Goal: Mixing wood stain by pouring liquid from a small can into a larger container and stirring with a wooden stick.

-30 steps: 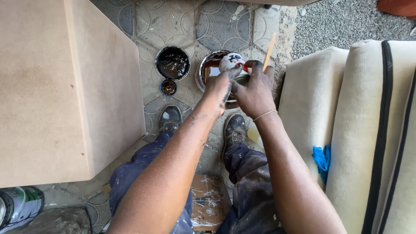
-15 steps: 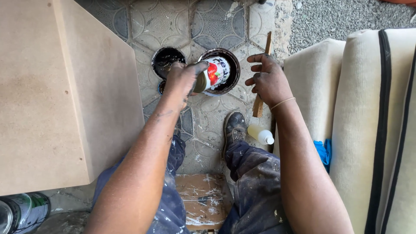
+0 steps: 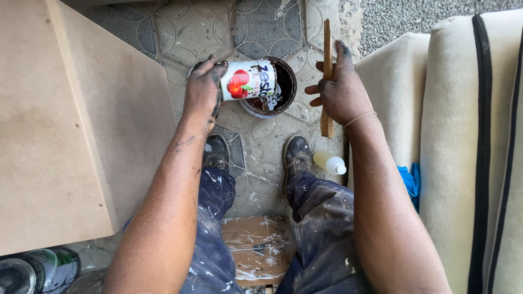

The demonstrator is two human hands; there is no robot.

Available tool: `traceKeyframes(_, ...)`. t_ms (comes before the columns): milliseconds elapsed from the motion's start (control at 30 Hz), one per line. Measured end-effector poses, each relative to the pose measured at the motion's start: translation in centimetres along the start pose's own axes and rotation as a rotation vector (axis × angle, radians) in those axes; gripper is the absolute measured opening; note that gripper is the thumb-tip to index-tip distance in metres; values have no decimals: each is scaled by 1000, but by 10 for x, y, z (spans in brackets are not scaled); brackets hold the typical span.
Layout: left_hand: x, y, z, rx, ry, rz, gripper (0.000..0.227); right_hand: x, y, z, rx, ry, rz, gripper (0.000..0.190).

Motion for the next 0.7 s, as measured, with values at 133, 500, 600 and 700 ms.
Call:
traceKeyframes(133,2,-4,3,28,-18,-51,63,11,6,4,-10,37,-5,39)
traceKeyframes(500,9,-16,11,-129,371,35,48,-12,0,17,-109,15,51,30)
traceKeyframes(600,6,-11,9,-122,265,25,46,-9,1,18,-113,-21,44,32)
traceKeyframes(700,-5,1,3,-91,26,-90,32,-9,0,18,-105,-134,-5,33)
Point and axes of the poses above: each hand's wrist, its own y-axis away from the middle knuckle, its own z-axis out of the back of the hand, x = y × z, the point moved 2 cm from there along -y, towards the middle knuckle, and after that the axes turned 2 degrees about -x, right-handed, at the moved point
